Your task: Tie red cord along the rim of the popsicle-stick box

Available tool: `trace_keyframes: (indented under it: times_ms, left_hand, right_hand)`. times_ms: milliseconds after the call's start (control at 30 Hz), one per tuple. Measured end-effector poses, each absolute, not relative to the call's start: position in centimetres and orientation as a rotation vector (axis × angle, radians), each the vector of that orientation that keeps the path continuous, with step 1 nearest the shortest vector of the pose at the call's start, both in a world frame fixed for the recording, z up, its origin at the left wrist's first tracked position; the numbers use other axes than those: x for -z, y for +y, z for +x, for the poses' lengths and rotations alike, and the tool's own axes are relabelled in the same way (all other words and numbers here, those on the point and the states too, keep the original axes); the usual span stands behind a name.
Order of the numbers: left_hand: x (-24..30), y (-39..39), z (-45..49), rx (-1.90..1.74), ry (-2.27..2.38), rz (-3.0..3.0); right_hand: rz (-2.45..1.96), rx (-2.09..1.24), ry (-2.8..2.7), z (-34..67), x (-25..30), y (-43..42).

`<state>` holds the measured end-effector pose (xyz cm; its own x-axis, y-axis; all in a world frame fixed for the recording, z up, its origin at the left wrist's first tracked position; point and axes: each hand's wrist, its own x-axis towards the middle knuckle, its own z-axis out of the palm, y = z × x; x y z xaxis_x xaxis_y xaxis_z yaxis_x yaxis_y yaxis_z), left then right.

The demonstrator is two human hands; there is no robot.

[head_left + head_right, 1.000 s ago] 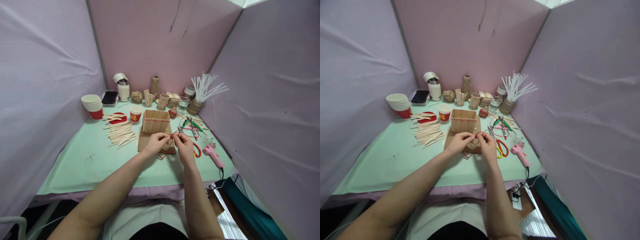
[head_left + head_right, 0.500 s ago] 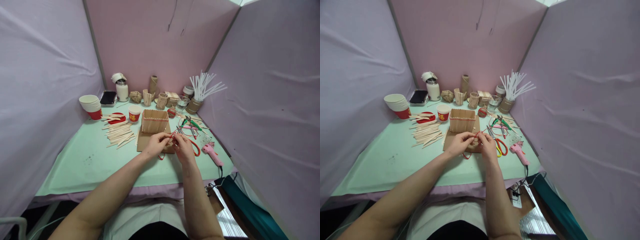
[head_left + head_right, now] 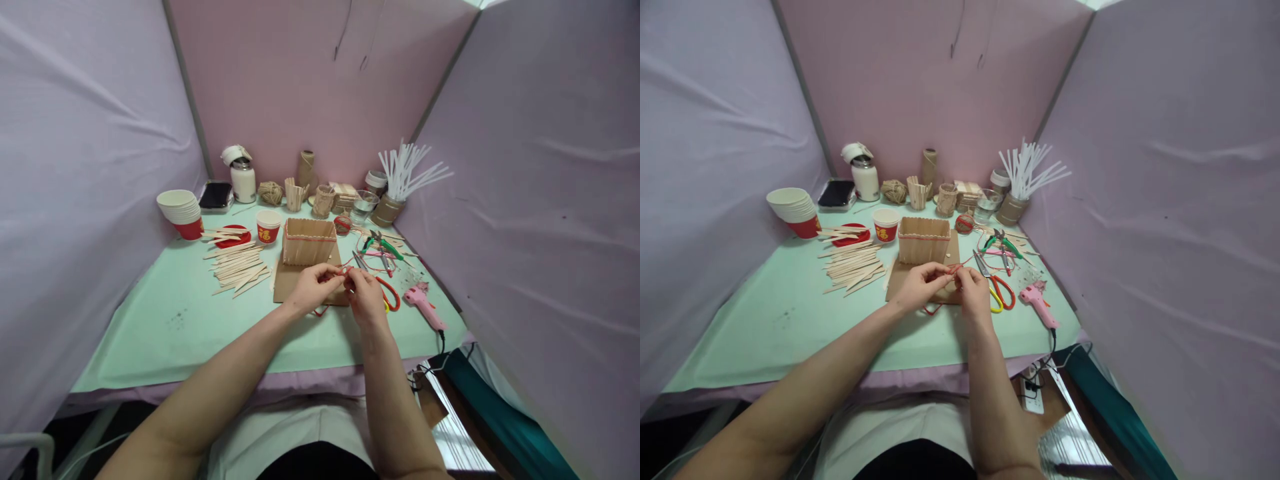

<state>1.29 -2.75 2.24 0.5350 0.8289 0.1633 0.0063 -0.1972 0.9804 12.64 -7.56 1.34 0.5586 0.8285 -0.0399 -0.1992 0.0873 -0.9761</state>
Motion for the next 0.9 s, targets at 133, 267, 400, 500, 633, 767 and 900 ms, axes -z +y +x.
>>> trace_keyframes:
  times_ms: [133, 267, 400, 500, 633, 767, 900]
  left_hand:
    - [-2.4, -2.9, 1.3, -0.924, 0.761, 1.640]
    - [-2.8, -3.0, 1.2, -0.967, 0.755, 1.663]
    - [-2.8, -2.8, 1.0, -1.007, 0.763, 1.642]
    - [-2.4, -2.3, 0.8, -1.016, 0.780, 1.613]
    - [-2.0, -1.9, 0.8, -1.037, 0.784, 1.560]
    - [-2.2, -2.0, 0.8, -1.065, 0.775, 1.536]
    - [-2.4, -2.1, 0.8, -1.089, 0.787, 1.550]
  right_hand:
    - [-1.294, -0.787, -0.671, 12.3, -1.4, -7.6]
    - [-1.322, -0.771, -0.677, 12.3, -1.4, -7.6]
    - [-1.360, -0.679, -0.741, 12.2, -1.3, -7.5]
    - [-1.345, -0.472, -0.785, 11.7, -1.6, -7.6]
    - [-1.360, -0.201, -0.947, 10.8, -2.3, -8.2]
    - [-1.412, -0.064, -1.126, 10.5, -2.5, -8.6]
    - [-1.448, -0.061, -1.098, 10.7, -2.2, -8.4]
